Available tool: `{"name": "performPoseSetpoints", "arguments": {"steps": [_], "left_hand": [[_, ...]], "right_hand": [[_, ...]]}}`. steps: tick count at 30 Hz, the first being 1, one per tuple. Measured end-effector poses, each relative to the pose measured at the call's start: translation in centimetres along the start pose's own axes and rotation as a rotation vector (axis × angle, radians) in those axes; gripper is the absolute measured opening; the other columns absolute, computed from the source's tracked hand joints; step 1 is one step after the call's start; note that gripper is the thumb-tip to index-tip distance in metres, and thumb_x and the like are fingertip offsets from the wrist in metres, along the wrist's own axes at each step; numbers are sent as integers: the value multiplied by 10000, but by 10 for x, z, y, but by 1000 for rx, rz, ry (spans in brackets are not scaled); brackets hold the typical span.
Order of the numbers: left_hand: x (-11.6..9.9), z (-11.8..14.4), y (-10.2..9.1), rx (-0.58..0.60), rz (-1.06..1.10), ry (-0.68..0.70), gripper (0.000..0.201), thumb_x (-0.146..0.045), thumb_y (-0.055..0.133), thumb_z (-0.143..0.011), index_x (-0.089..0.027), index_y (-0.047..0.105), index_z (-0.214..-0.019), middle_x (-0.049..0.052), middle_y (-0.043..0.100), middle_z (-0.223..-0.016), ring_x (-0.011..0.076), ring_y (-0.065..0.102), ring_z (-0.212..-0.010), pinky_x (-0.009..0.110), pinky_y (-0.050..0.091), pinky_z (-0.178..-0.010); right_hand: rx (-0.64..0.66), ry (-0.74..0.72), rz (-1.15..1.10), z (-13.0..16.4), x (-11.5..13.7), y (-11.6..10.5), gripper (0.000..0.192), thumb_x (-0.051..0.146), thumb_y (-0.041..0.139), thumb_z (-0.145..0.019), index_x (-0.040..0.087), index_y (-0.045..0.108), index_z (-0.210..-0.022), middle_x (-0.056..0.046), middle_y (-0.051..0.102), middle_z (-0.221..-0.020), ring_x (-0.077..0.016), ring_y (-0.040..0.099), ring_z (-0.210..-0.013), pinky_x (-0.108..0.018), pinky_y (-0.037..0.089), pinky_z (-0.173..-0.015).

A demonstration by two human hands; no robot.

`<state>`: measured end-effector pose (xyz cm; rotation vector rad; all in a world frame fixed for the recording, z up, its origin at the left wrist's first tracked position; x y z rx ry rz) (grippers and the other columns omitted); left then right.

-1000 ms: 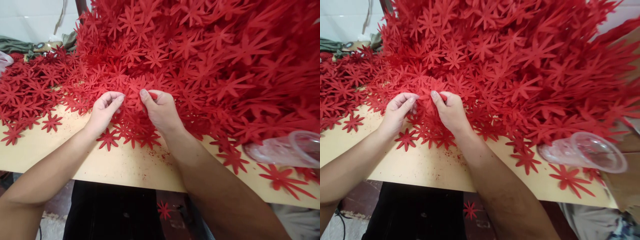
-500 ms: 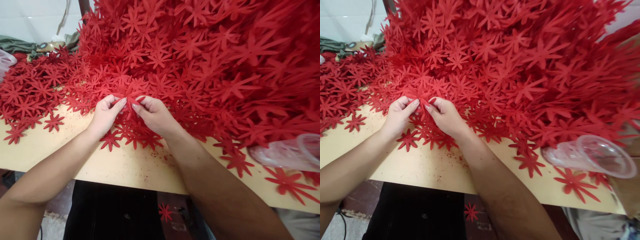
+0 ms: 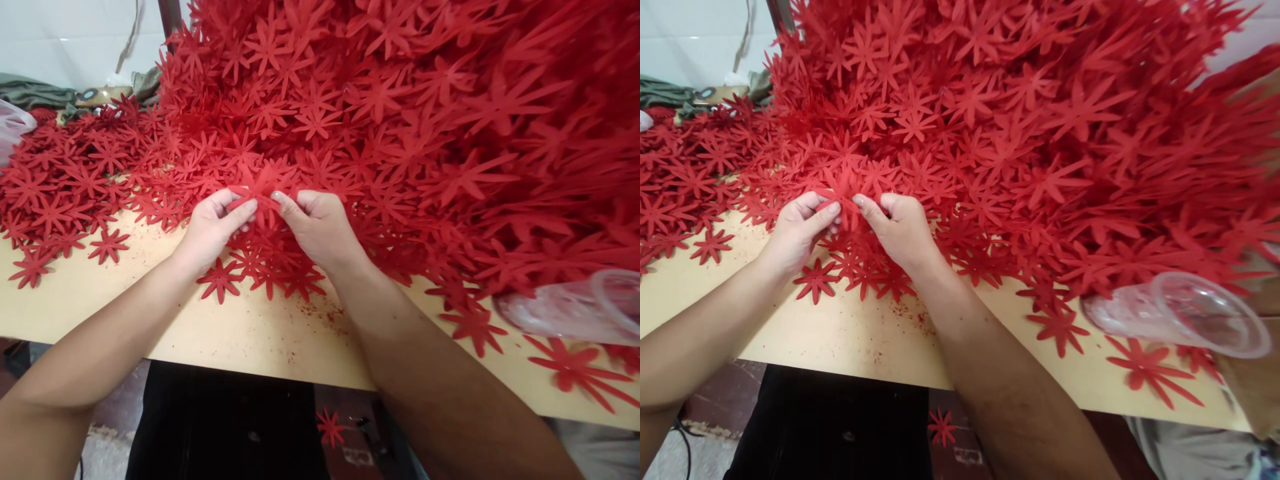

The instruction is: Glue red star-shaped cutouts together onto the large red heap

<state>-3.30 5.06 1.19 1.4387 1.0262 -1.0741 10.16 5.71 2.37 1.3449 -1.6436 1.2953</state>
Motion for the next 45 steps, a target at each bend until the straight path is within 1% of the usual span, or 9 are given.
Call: {"name": "performPoseSetpoints", "arguments": {"steps": [6,11,18,22,27,32,37,41,45], "left_hand": [[5,5,7,13,24,-9,209,-252,786,-644,-151,617,-717,-61,590,-577,43,513,-525,179,440,-577],[4,-4,-11,-108,23,2,235,-272,776,-657,-142,583,-636,-62,560,-531,26,458,-469,162,406,-511],[4,3,3,6,-1,-19,295,-309,806,-625,-150,600,-762,-39,613,-633,62,539,-558,203,440,-584],[4,6,7,19,-24,-12,234,-281,772,-675,-145,582,-695,-37,592,-623,49,513,-546,190,421,-572],[3,-2,-9,-102,-36,10,275,-259,698,-758,-156,514,-581,-58,474,-502,35,415,-451,185,366,-495],[5,-8,-23,-191,22,-3,289,-279,701,-755,-162,500,-584,-62,452,-497,32,394,-432,185,349,-468],[6,-7,-21,-162,13,-21,280,-319,721,-730,-164,526,-601,-60,478,-499,34,397,-430,185,346,-454],[7,-5,-16,-129,14,-41,279,-321,726,-723,-162,530,-603,-63,470,-484,31,406,-430,167,353,-448],[8,-4,-15,-129,-6,-87,311,-346,689,-759,-161,525,-570,-42,494,-480,38,427,-434,166,361,-438]], "right_hand": [[32,-33,8,2,5,5,647,781,495,-656,199,268,-490,52,226,-510,-45,209,-485,-240,185,-428],[165,-65,-167,0,1,12,511,687,520,-744,193,480,-621,31,423,-585,-81,395,-558,-239,385,-542],[127,-29,-158,1,-7,12,374,535,668,-714,164,653,-753,-17,644,-713,-159,606,-753,-308,509,-730],[150,-88,-138,4,3,17,277,446,656,-754,170,652,-726,-19,662,-718,-156,623,-767,-314,513,-783],[306,-98,-197,6,4,28,203,395,601,-795,193,596,-772,12,614,-692,-112,564,-670,-275,504,-688],[167,10,-104,-1,-11,11,299,383,571,-824,192,465,-620,47,427,-534,-74,397,-512,-232,351,-495],[-1,41,5,-4,-15,-7,460,417,583,-832,201,316,-527,55,277,-490,-58,245,-469,-249,215,-452],[-68,66,19,-4,-17,-13,506,486,513,-859,208,260,-520,47,253,-487,-66,242,-469,-266,206,-456],[-84,12,-19,-7,-18,-13,412,419,605,-805,209,354,-554,50,333,-499,-70,304,-479,-252,259,-458]]}}
Point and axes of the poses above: each hand's wrist, its own z-axis away from the middle knuckle, its own y-axis out of the palm, x = y × z, the point moved 8 cm from there along -z, towards the middle knuckle
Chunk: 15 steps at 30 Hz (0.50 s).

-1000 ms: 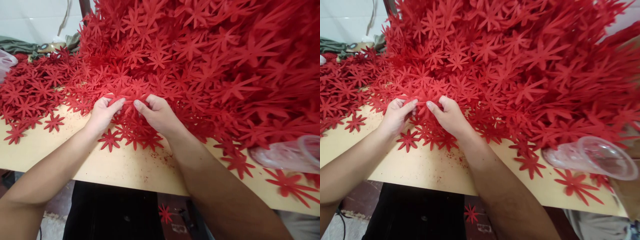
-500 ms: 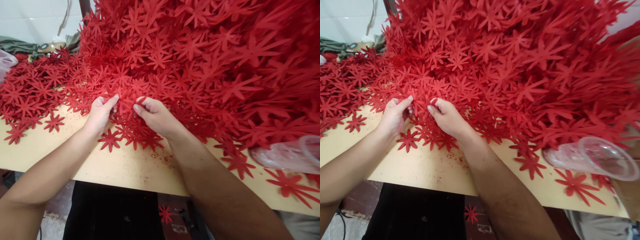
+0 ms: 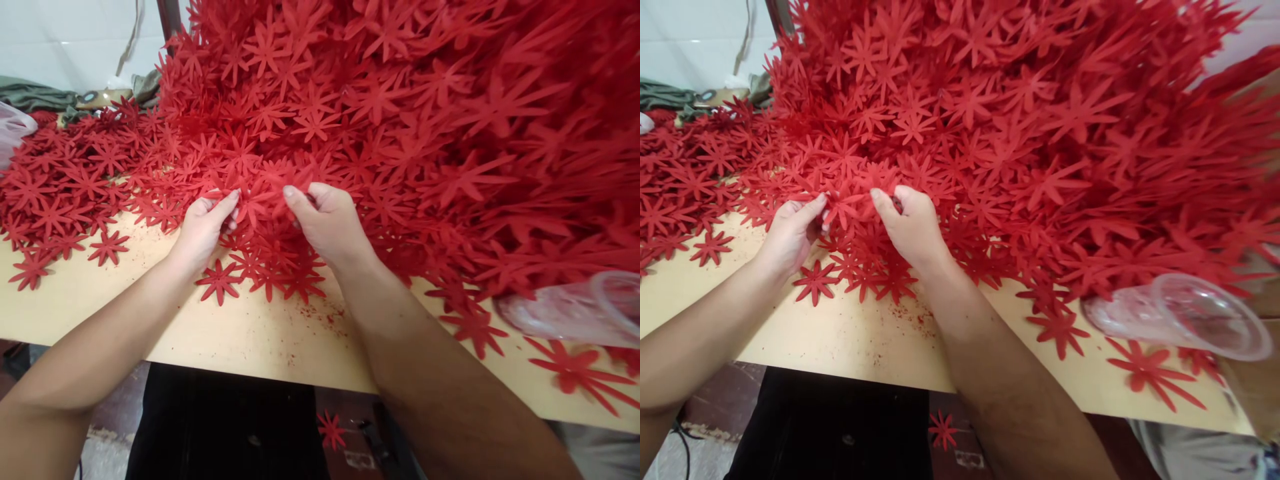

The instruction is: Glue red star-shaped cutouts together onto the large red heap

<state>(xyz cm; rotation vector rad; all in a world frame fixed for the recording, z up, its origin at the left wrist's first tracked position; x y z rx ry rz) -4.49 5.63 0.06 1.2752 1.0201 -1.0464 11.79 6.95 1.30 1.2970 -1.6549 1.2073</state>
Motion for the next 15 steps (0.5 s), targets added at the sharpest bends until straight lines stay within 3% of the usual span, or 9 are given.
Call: {"name": "performPoseSetpoints", "arguments": {"steps": [5,7,11,15], "left_hand": [[1,1,0,-7,1,-17,291,-337,660,-785,-154,560,-582,-31,527,-506,36,450,-450,163,368,-447],[1,0,-1,-11,1,-19,278,-337,667,-777,-154,563,-597,-34,530,-511,35,454,-454,162,372,-453],[2,0,-2,-17,9,-18,284,-348,683,-759,-156,549,-599,-39,528,-514,34,455,-457,159,373,-454],[1,0,-1,-16,21,-13,264,-325,685,-758,-153,555,-606,-42,524,-506,32,453,-451,154,367,-450]], "right_hand": [[4,-11,-109,-3,-9,4,221,337,656,-752,228,464,-767,42,505,-628,-78,421,-476,-252,351,-462],[-4,-37,-73,-3,-5,2,240,374,640,-773,226,457,-725,42,474,-586,-78,405,-467,-254,329,-454],[-45,-73,21,0,10,-9,459,538,597,-780,219,351,-560,44,309,-489,-78,306,-464,-265,243,-440],[-116,-61,62,-1,5,-17,536,647,456,-813,220,288,-537,34,237,-491,-93,297,-478,-276,232,-444]]}}
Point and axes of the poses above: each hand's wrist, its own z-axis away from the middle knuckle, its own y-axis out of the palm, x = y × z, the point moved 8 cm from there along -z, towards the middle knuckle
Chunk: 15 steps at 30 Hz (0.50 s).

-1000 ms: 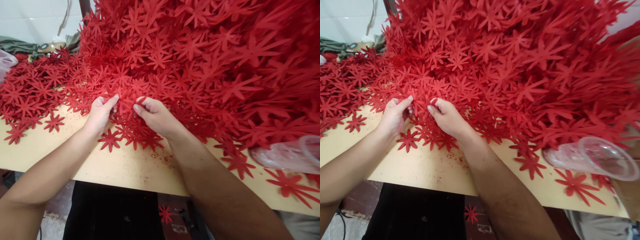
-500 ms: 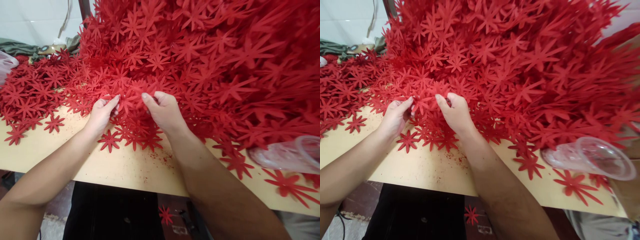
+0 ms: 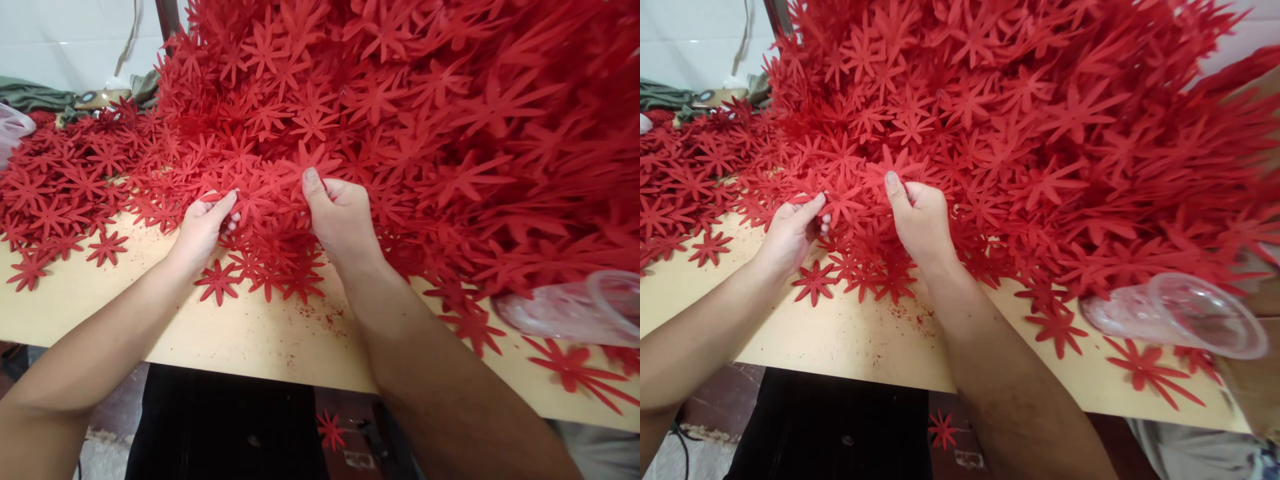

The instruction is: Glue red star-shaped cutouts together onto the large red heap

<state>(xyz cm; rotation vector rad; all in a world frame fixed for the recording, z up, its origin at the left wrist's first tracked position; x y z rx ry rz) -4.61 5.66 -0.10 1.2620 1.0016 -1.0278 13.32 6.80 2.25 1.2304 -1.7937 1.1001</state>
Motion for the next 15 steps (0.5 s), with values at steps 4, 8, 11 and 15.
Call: {"name": "performPoseSetpoints", "arguments": {"steps": [4,8,11,15], "left_hand": [[-2,1,2,1,-20,19,224,-275,672,-767,-147,567,-616,-44,534,-511,30,450,-449,151,374,-467],[-4,5,7,39,-74,49,111,-205,648,-765,-147,605,-681,-31,603,-608,42,527,-541,153,430,-563],[-4,9,16,132,-141,85,87,-162,617,-766,-146,618,-680,-27,621,-646,59,555,-603,167,449,-619],[-1,12,26,237,-272,103,132,-97,581,-764,-147,620,-647,-38,604,-603,61,516,-561,177,427,-592]], "right_hand": [[-101,-117,165,-2,-8,-5,430,624,474,-818,204,539,-749,-40,501,-714,-156,511,-710,-310,423,-612],[-151,-299,376,4,10,-8,487,569,532,-815,197,585,-1125,-127,551,-1103,-257,513,-1088,-476,402,-932],[-6,-399,366,12,30,7,430,506,539,-838,249,586,-1181,-94,588,-1149,-254,506,-1135,-489,357,-1010],[187,-386,205,22,39,31,261,374,612,-812,243,668,-1029,-56,666,-1031,-216,566,-1029,-427,418,-965]]}}
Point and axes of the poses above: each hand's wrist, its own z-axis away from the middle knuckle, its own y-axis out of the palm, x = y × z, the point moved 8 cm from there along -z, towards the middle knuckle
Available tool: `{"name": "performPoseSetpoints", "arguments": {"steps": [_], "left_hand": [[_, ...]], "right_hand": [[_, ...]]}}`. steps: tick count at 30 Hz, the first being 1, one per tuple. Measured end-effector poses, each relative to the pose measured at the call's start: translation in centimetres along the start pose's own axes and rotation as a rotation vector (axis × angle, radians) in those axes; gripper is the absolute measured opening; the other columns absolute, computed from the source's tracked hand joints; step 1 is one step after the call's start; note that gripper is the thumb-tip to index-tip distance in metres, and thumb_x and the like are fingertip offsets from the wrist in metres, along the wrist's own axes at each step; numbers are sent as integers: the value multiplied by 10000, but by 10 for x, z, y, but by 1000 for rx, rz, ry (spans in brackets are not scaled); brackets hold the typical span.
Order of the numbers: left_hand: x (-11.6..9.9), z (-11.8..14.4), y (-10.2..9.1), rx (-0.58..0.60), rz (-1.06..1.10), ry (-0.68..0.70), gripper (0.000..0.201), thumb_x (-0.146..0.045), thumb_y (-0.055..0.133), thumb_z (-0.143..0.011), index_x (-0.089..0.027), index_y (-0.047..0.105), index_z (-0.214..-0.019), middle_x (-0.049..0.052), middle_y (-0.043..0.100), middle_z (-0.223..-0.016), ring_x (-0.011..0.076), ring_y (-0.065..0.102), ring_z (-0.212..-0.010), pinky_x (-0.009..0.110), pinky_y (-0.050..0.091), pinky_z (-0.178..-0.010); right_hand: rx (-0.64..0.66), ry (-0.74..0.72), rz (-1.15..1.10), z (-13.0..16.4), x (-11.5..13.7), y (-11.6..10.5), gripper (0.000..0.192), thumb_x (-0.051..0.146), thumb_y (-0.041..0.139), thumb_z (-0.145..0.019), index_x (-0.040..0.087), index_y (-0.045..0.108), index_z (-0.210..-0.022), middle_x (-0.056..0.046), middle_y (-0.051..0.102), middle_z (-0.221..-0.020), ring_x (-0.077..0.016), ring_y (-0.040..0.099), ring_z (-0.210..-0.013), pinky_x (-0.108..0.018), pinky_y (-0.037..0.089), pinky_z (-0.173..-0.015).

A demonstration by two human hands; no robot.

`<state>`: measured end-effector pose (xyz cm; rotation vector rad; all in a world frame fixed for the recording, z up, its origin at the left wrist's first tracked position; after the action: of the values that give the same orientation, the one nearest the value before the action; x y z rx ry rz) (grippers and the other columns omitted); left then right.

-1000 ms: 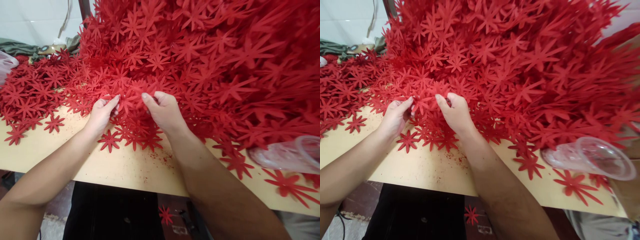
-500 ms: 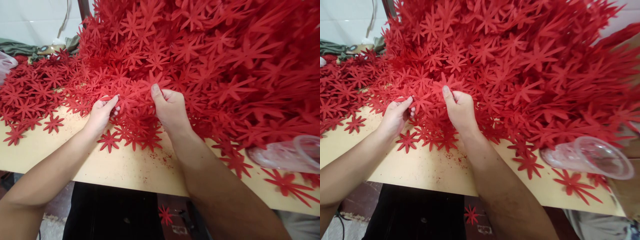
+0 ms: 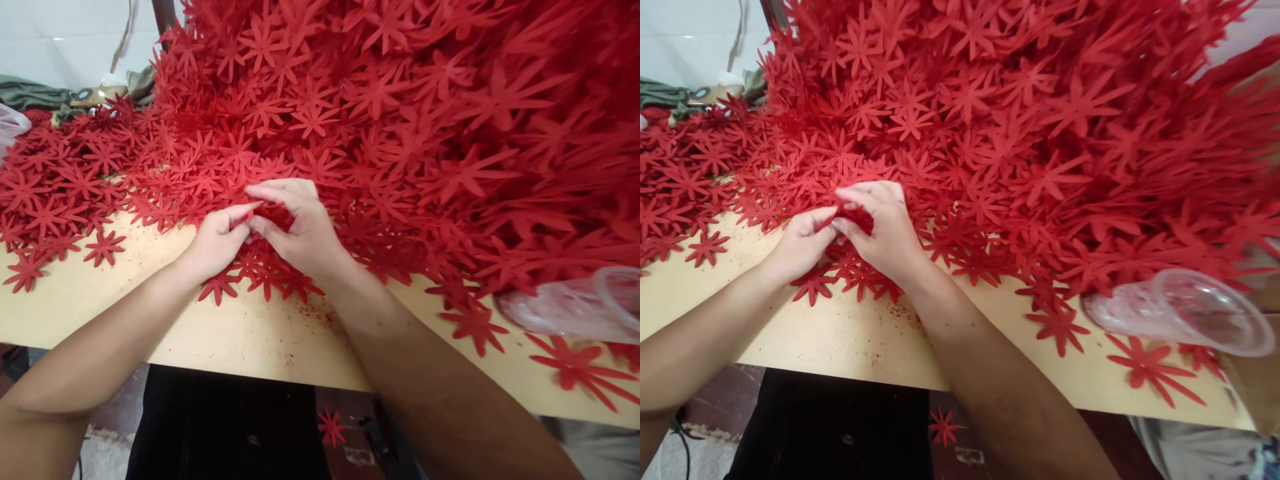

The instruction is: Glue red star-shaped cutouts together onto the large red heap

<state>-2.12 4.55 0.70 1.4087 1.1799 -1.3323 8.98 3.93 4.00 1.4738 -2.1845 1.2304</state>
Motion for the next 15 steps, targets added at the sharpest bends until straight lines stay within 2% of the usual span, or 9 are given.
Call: {"name": "performPoseSetpoints", "arguments": {"steps": [3,7,9,11,15], "left_hand": [[0,0,3,40,-71,1,179,-101,563,-785,-141,623,-621,-32,605,-580,58,506,-540,177,411,-579],[1,-1,-2,5,-121,-12,136,-185,618,-785,-134,665,-668,-8,640,-621,65,530,-568,184,426,-612],[1,-2,-9,-47,-93,-11,98,-230,661,-762,-136,689,-766,0,658,-659,73,553,-593,192,446,-640],[0,-4,-15,-96,-67,18,169,-271,692,-741,-139,697,-846,7,669,-698,80,573,-625,199,461,-665],[-5,-4,-21,-135,-90,98,260,-348,715,-717,-145,703,-878,17,674,-757,82,572,-675,195,459,-687]], "right_hand": [[28,53,-147,1,-2,8,129,264,568,-834,215,681,-872,-42,685,-894,-179,604,-909,-372,462,-890],[-133,180,-247,-1,-19,-5,175,360,568,-837,202,619,-785,-33,646,-811,-149,594,-780,-310,479,-749],[-228,262,-253,-1,-30,-15,252,432,569,-832,204,564,-723,-6,579,-689,-119,532,-649,-277,448,-639],[-281,326,-251,-1,-38,-22,345,480,558,-830,207,482,-634,25,466,-572,-94,437,-552,-258,389,-557],[-262,409,-292,-1,-39,-22,448,491,520,-853,206,349,-553,51,306,-504,-69,317,-491,-249,290,-495]]}}
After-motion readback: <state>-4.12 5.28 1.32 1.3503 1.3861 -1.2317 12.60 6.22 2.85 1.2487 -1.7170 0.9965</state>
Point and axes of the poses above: each hand's wrist, its own z-axis away from the middle knuckle, its own y-axis out of the palm, x = y × z, the point moved 8 cm from there along -z, towards the middle knuckle
